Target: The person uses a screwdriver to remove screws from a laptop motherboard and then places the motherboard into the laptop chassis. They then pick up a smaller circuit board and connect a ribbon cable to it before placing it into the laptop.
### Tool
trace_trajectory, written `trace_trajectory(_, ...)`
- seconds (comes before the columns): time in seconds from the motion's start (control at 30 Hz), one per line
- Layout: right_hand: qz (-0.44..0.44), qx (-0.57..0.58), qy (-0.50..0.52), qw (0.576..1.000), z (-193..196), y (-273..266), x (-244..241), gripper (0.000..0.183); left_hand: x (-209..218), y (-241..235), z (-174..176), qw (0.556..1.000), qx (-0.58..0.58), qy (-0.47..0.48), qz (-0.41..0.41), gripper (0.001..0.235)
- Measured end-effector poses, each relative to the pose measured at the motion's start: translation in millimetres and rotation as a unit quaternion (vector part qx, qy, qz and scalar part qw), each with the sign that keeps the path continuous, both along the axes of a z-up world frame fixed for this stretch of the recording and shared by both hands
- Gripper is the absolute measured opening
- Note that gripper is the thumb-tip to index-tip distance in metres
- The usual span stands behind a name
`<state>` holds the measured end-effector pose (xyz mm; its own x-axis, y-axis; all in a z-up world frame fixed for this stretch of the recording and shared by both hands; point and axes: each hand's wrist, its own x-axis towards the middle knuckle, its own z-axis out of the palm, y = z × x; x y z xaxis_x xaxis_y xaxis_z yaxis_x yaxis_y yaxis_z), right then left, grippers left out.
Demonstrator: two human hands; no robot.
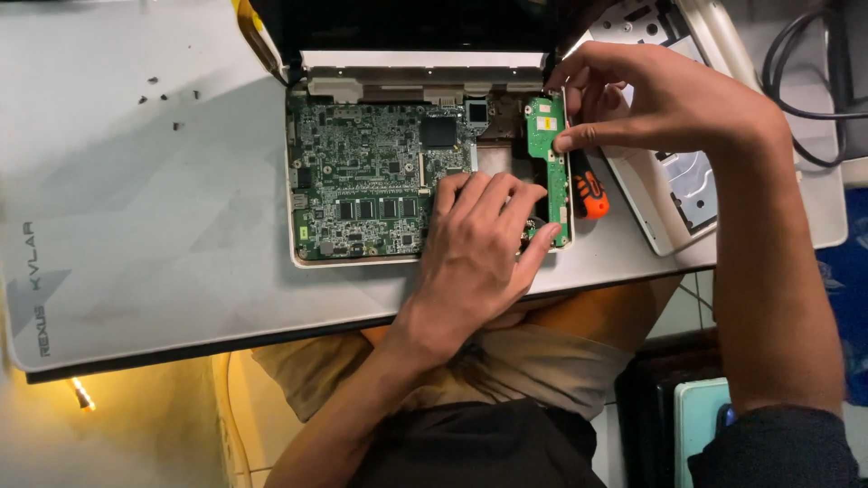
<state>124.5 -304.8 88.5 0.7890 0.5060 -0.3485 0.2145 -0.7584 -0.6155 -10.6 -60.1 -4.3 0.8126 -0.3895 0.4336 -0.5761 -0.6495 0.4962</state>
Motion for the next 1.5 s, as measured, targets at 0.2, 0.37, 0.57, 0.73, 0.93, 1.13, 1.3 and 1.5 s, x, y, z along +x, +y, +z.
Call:
trace_trajectory(0.2, 0.005, -0.121, -0.043, 0.992, 11.1, 14.1, -6.3, 0.059, 0.7, 5.8, 5.9, 0.999, -0.015, -0.044, -0.012, 0.029)
trace_trajectory(0.37, 0.038, -0.147, -0.088, 0.984, 7.0, 11.9, -11.4, 0.06, -1.1, 4.5, 4.0, 0.999, 0.009, -0.047, -0.014, 0.031)
trace_trajectory(0.57, 0.051, -0.149, -0.123, 0.98, 1.2, 11.2, -16.0, 0.056, -2.3, 4.8, -8.6, 0.996, 0.05, -0.067, -0.013, 0.055)
trace_trajectory(0.73, 0.045, -0.152, -0.136, 0.978, 2.6, 15.1, -17.5, 0.066, -3.2, 5.9, -6.1, 0.998, 0.031, -0.055, -0.022, 0.051)
trace_trajectory(0.93, 0.016, -0.166, -0.111, 0.98, 8.4, 18.8, -20.6, 0.061, -6.1, 5.1, -8.8, 0.998, 0.017, -0.051, -0.027, 0.04)
trace_trajectory(1.13, -0.018, -0.172, -0.042, 0.984, 18.2, 24.4, -15.8, 0.059, -7.0, 3.5, -13.5, 0.998, 0.037, -0.051, -0.031, 0.043)
trace_trajectory(1.3, 0.003, -0.209, -0.057, 0.976, 17.8, 26.2, -15.8, 0.061, -10.3, 4.1, -12.1, 0.996, 0.054, -0.07, -0.017, 0.042)
trace_trajectory(1.5, 0.042, -0.18, -0.117, 0.976, 0.7, 12.4, -12.0, 0.063, -11.0, 3.1, -13.0, 0.999, 0.024, -0.041, -0.019, 0.042)
